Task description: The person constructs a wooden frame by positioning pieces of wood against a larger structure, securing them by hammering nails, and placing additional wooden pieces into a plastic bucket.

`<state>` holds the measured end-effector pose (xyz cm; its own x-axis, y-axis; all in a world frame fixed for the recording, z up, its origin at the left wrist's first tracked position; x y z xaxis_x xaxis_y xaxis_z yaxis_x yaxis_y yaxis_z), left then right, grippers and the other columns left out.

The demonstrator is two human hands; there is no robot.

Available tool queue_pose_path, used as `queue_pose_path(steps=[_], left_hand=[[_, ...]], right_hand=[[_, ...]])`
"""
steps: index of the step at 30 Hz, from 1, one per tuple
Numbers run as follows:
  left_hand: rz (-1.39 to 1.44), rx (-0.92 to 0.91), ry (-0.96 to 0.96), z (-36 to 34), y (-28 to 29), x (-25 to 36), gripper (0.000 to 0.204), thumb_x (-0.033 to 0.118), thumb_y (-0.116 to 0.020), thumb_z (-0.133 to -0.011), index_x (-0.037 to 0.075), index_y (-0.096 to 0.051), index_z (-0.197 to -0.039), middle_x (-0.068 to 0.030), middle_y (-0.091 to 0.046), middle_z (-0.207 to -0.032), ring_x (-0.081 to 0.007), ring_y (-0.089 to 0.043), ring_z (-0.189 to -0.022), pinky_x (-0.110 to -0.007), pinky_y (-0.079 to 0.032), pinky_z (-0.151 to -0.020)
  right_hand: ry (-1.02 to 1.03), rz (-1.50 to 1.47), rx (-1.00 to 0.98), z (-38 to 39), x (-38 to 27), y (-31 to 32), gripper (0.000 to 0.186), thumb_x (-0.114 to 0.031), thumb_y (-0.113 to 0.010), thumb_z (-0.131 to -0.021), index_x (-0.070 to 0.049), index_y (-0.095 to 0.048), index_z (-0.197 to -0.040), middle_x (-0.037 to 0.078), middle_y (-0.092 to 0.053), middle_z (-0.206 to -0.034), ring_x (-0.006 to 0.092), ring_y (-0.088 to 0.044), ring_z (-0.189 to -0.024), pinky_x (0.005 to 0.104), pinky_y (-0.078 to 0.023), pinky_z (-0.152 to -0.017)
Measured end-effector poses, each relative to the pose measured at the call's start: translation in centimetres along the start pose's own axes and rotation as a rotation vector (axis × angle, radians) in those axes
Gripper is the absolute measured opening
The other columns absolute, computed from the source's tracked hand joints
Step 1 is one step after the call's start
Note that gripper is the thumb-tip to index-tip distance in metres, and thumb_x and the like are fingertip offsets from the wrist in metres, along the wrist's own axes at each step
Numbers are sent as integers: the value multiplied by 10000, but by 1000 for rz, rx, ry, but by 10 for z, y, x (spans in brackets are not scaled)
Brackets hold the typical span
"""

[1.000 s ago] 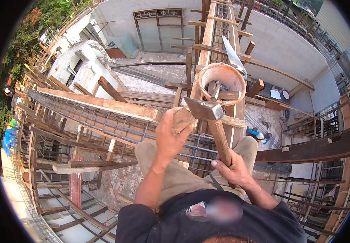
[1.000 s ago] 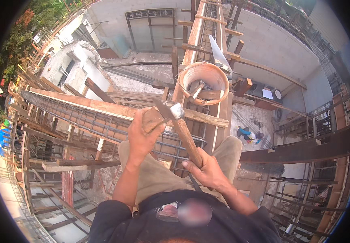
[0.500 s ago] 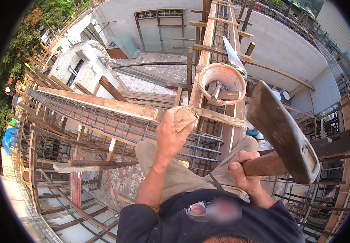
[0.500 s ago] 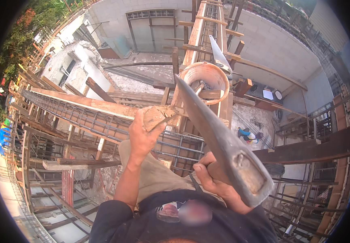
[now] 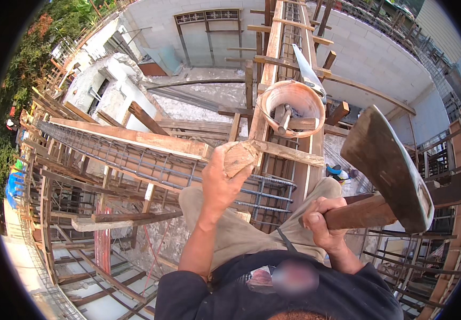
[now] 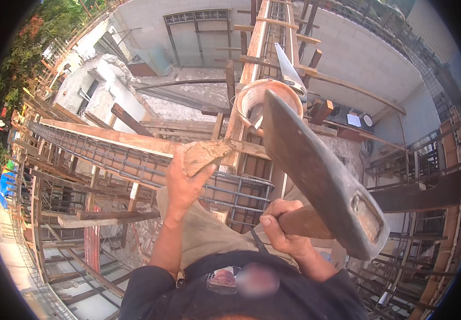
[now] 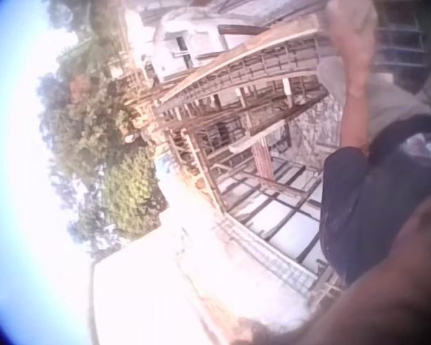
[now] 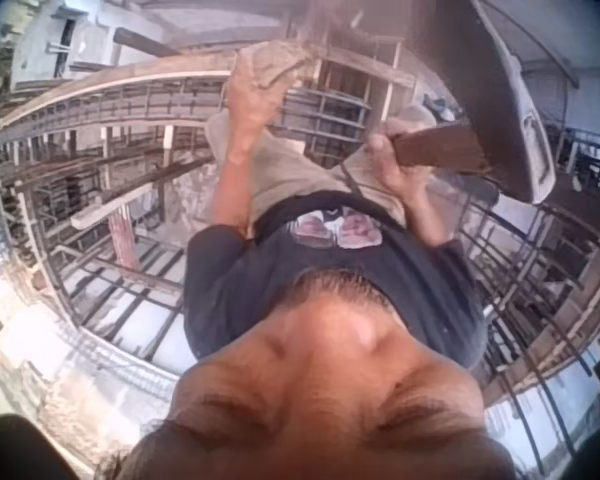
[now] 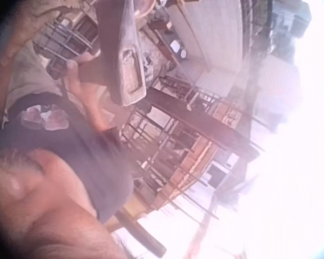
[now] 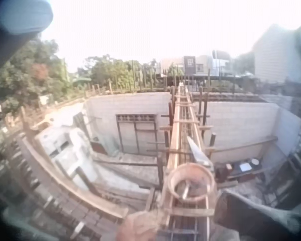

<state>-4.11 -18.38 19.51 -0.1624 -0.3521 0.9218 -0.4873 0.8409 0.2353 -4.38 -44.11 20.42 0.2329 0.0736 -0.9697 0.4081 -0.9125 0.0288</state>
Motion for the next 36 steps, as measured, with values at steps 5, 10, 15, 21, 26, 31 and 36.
queue_pose_path(steps=[5,10,15,21,26,31,36], left_hand=[[-55,-15,-21,-3,2,-1,540,40,-846,-789,5,-584,-1260,-126,-720,-1089,-181,-697,-989,-332,-554,-885],[-71,-16,-1,-2,9,-4,540,55,-853,-782,19,-586,-1250,-132,-725,-1101,-196,-704,-996,-344,-556,-887],[-82,-13,-4,0,10,-2,541,59,-854,-782,23,-583,-1249,-137,-722,-1104,-211,-711,-1005,-346,-556,-890],[-120,-9,-55,-4,5,2,545,49,-854,-778,21,-579,-1247,-140,-720,-1099,-216,-710,-988,-345,-556,-886],[-94,-7,-32,-1,10,-4,548,37,-853,-783,11,-572,-1252,-136,-730,-1071,-196,-707,-987,-334,-558,-880],[-40,-20,29,-1,16,-12,540,65,-851,-788,18,-585,-1255,-143,-736,-1075,-216,-721,-992,-343,-562,-875],[-99,-33,-48,-4,8,0,565,66,-860,-786,13,-571,-1269,-139,-735,-1078,-201,-716,-980,-335,-561,-871]], right_hand=[[-284,321,-267,-10,46,-16,290,-221,-719,-979,-16,-522,-922,35,-558,-649,107,-549,-559,305,-456,-520],[-620,-315,-283,5,46,-30,213,-166,-702,-991,-41,-541,-930,-6,-529,-632,71,-504,-501,269,-398,-444],[78,-102,-64,-15,-27,2,188,-88,-741,-928,-35,-564,-962,9,-555,-635,103,-547,-574,307,-445,-538],[-313,298,-309,-6,48,-21,281,-227,-689,-1003,-43,-492,-926,7,-505,-635,105,-551,-576,297,-465,-532],[-662,-344,-294,6,42,-36,232,-141,-693,-993,-39,-505,-905,8,-518,-634,91,-507,-506,289,-432,-460],[134,-295,-100,-19,-47,4,246,-192,-763,-931,-23,-585,-950,50,-596,-706,114,-553,-596,287,-473,-542],[-322,336,-330,1,59,-15,341,-242,-742,-963,11,-606,-1147,25,-578,-726,123,-482,-635,300,-456,-595]])
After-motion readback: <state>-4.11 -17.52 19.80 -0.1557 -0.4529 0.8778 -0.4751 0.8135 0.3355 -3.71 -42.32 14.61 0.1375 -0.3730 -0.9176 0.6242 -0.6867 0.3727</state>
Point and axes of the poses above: each hand's wrist, its own z-axis away from the middle knuckle, its own y-axis out of the back of the hand, x = y × z, the point moved 7 cm from there along -z, towards the middle knuckle
